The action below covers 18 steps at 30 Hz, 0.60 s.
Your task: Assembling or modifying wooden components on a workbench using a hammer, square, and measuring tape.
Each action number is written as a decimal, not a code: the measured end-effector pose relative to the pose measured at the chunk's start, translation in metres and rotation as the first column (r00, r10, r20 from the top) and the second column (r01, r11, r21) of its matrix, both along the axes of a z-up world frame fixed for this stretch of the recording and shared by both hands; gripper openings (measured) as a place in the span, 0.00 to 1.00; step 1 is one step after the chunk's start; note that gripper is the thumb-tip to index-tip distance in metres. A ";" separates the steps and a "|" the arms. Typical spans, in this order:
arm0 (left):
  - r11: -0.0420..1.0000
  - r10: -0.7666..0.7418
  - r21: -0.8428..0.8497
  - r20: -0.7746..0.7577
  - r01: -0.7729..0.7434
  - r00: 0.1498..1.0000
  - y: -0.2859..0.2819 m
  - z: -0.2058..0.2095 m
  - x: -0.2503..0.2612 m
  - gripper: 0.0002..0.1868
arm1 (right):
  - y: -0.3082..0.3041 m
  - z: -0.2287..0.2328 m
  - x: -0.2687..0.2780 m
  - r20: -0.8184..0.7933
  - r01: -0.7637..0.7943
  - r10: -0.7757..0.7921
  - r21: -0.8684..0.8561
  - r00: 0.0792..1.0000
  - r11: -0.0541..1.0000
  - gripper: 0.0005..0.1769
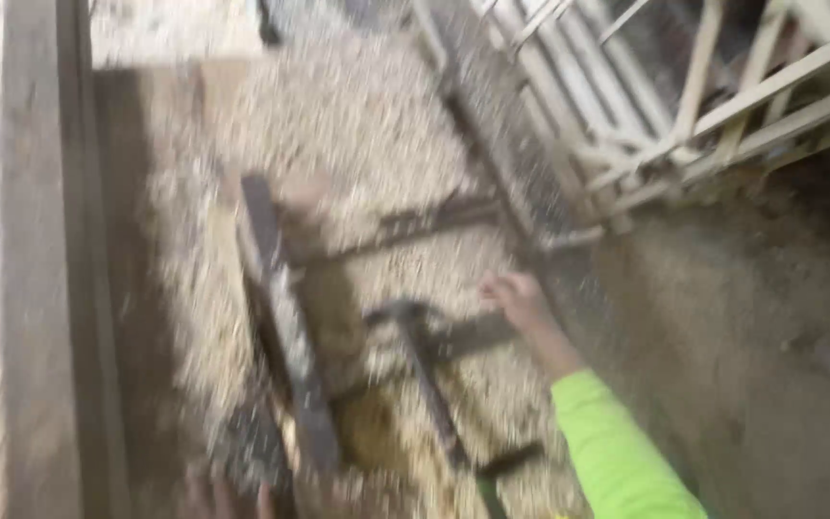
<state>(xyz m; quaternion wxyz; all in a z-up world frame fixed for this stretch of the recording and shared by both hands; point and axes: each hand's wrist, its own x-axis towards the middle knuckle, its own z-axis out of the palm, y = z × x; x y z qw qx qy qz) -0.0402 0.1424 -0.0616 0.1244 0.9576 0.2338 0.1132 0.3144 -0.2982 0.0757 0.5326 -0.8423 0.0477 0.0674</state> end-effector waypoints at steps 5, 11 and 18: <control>0.996 0.089 0.040 -0.190 -0.082 0.978 -0.037 0.082 -0.004 0.41 | -0.002 -0.046 -0.044 -0.163 0.333 -0.291 0.507 0.943 0.795 0.18; 0.995 0.082 -0.040 -0.149 -0.088 0.986 -0.037 0.087 0.003 0.41 | 0.044 -0.027 -0.043 -0.054 0.637 -0.686 0.429 0.726 0.640 0.14; 0.999 0.041 -0.001 -0.156 -0.042 0.987 -0.032 0.078 0.004 0.41 | 0.048 0.004 -0.051 -0.064 0.754 -0.751 0.078 0.657 0.653 0.19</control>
